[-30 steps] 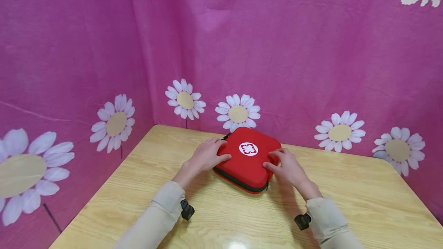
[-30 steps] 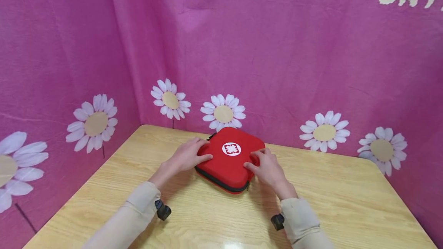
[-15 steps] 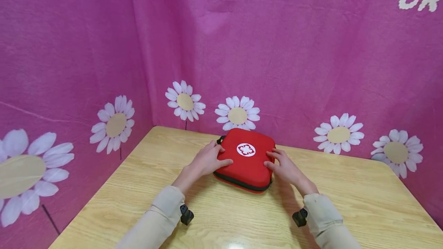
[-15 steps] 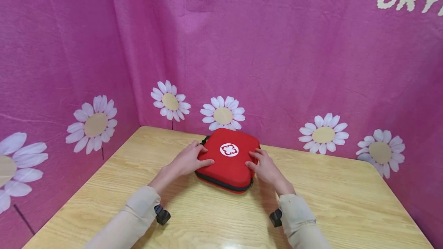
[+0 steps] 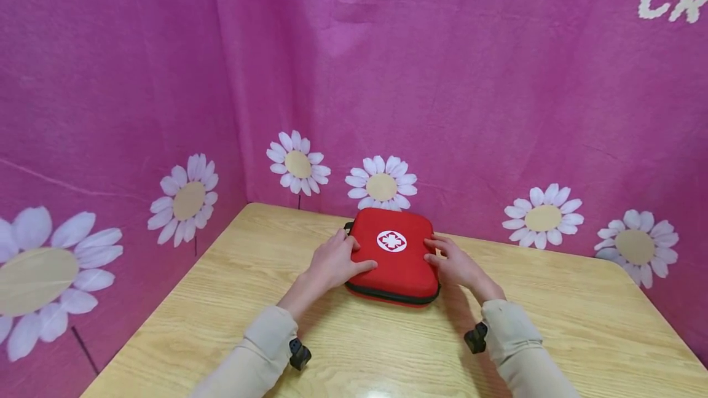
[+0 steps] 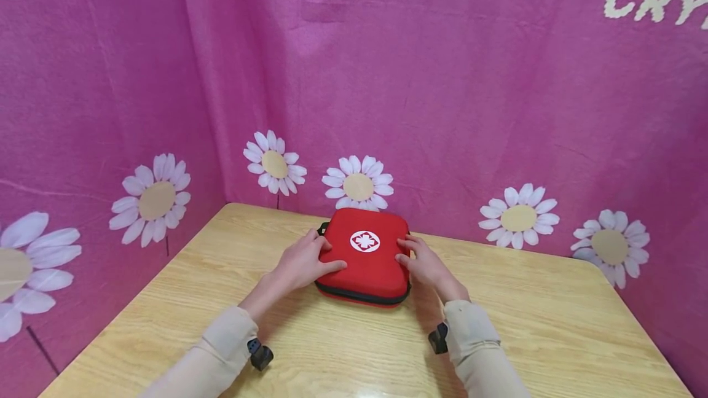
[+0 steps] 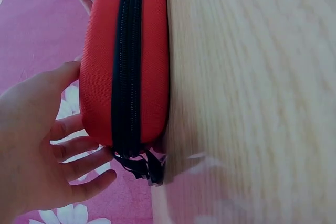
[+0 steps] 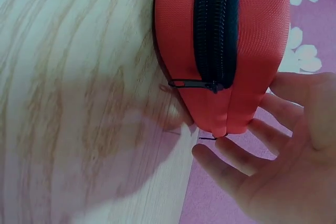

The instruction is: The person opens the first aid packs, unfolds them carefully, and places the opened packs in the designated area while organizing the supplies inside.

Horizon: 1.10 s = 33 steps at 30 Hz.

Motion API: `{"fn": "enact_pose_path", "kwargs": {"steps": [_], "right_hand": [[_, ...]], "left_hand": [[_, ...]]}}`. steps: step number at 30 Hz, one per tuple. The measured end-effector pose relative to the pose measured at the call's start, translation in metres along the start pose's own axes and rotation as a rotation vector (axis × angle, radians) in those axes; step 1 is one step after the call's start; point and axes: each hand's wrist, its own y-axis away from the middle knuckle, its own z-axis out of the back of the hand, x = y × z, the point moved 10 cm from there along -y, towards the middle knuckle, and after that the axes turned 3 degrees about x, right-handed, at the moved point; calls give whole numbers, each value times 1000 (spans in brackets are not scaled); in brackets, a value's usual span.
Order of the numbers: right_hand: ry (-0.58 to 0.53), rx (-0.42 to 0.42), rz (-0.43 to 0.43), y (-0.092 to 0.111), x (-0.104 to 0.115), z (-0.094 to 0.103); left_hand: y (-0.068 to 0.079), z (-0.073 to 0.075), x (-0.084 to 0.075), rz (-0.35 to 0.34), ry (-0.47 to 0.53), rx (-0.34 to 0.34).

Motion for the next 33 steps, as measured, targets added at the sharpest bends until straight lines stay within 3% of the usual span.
{"fn": "enact_pose_path", "kwargs": {"steps": [3,8,12,15,19,25,29,33], "right_hand": [[50,-73,23,2,5,5],[129,-257,92,7,29,15],[167,-252,220,9,62,2],[193,-219,295,7,86,-13],[247,-171,359,4,109,-34],[330,-47,397,-3,126,-64],[328,54,370,-9,127,-82],[337,112,330,-15,125,-93]], "left_hand": [[2,1,5,-13,38,-6],[6,8,29,-11,174,-58],[11,13,49,-29,279,-114],[15,13,59,-48,308,-120],[17,7,60,-103,272,-33],[21,-10,46,-230,200,183],[22,-16,47,-207,164,266],[23,-18,49,-186,143,302]]}}
